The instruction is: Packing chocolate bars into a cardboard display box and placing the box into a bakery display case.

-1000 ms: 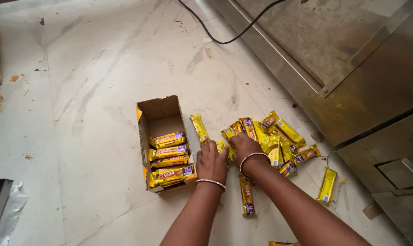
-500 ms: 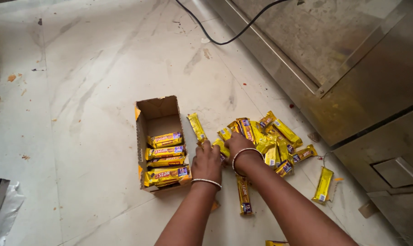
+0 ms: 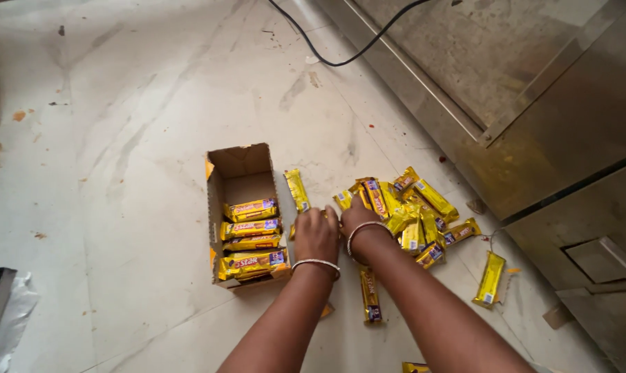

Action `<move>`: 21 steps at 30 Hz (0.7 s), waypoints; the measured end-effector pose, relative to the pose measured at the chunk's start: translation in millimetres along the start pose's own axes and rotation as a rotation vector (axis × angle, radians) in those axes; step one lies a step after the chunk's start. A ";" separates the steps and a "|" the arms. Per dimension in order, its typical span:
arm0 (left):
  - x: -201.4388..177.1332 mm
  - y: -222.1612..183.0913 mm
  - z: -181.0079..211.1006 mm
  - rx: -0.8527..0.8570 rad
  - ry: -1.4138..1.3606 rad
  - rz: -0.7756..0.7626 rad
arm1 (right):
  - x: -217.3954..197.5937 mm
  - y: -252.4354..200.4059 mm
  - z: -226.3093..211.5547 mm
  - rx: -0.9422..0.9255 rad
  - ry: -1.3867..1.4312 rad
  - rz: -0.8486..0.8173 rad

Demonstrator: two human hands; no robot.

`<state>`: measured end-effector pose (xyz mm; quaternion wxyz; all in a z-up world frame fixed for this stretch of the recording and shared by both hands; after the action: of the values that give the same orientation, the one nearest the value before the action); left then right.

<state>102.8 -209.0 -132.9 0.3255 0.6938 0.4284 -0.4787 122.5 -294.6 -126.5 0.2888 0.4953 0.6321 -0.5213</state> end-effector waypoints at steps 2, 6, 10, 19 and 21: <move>-35.5 -3.5 -10.1 0.100 0.079 -0.105 | -2.4 6.0 13.6 0.096 0.215 0.003; -86.9 -4.8 -29.5 0.117 0.268 0.017 | -23.5 -13.3 -2.9 -0.056 0.024 -0.160; -108.0 -5.7 -52.1 -0.044 0.098 0.314 | 2.0 10.9 10.3 -0.089 -0.026 -0.184; -120.2 -31.8 -141.7 -0.246 -0.145 0.215 | -12.5 25.7 -24.1 -0.135 -0.172 -0.156; -113.7 -39.6 -162.0 -0.310 -0.177 0.089 | -63.5 -4.8 -53.0 -0.019 0.075 -0.052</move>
<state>109.5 -84.9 26.2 0.4857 0.6087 0.4357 -0.4513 147.8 -265.1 -53.4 0.2561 0.4952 0.6598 -0.5038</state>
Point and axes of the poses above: each hand's wrist, its own y-axis towards the middle knuckle, its own x-axis out of the palm, z = x × y, the point moved 8 cm from there along y, towards the middle knuckle, and after that the axes turned 5 degrees about y, right-handed, at the moved point
